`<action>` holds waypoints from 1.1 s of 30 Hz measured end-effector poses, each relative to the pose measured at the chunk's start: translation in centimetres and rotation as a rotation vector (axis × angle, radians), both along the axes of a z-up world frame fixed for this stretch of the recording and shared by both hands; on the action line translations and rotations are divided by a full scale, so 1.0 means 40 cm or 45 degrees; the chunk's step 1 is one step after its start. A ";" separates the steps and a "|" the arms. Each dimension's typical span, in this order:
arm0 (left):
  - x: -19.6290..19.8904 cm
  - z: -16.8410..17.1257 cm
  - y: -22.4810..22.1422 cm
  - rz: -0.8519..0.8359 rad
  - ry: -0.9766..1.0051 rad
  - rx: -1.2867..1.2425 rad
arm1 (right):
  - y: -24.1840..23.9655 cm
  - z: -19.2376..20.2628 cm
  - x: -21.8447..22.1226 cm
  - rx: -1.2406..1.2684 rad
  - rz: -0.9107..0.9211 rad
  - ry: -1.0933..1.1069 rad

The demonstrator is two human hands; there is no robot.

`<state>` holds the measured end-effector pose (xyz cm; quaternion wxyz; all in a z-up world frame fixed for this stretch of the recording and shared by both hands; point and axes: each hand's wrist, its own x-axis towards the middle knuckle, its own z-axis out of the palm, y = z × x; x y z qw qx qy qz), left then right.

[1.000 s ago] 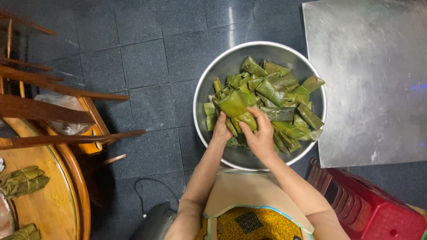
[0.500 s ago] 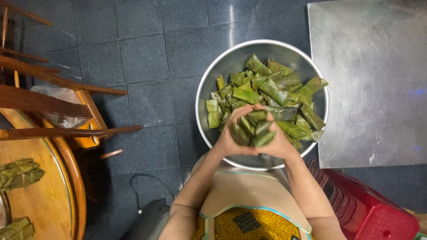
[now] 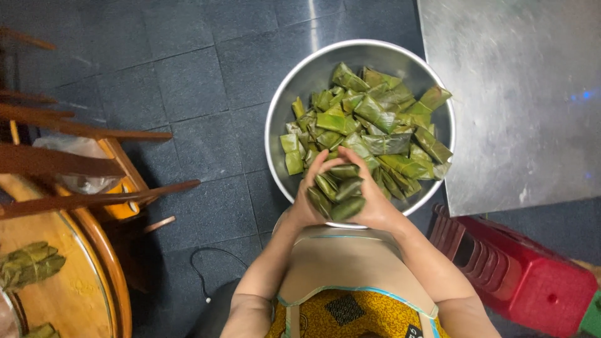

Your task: The person is organizing and bundling small leaf-wrapped food items into groups, securing each group with rubber bands on a production table.

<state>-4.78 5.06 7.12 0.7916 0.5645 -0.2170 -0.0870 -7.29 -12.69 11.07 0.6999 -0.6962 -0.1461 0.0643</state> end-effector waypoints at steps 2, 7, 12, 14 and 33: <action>0.022 -0.043 0.010 0.031 0.063 0.091 | 0.023 0.005 -0.003 -0.295 -0.078 0.279; -0.086 -0.329 0.023 0.064 0.759 -0.301 | -0.018 -0.022 0.002 -0.371 0.164 0.518; -0.142 -0.431 0.124 0.101 0.897 -0.567 | -0.259 -0.210 0.025 -0.315 -0.212 0.301; -0.147 -0.471 0.181 0.140 0.971 -0.761 | -0.387 -0.334 0.042 -0.344 -0.772 0.240; -0.337 -0.283 0.075 0.370 0.888 -1.179 | -0.677 -0.449 -0.093 -0.491 -0.845 0.310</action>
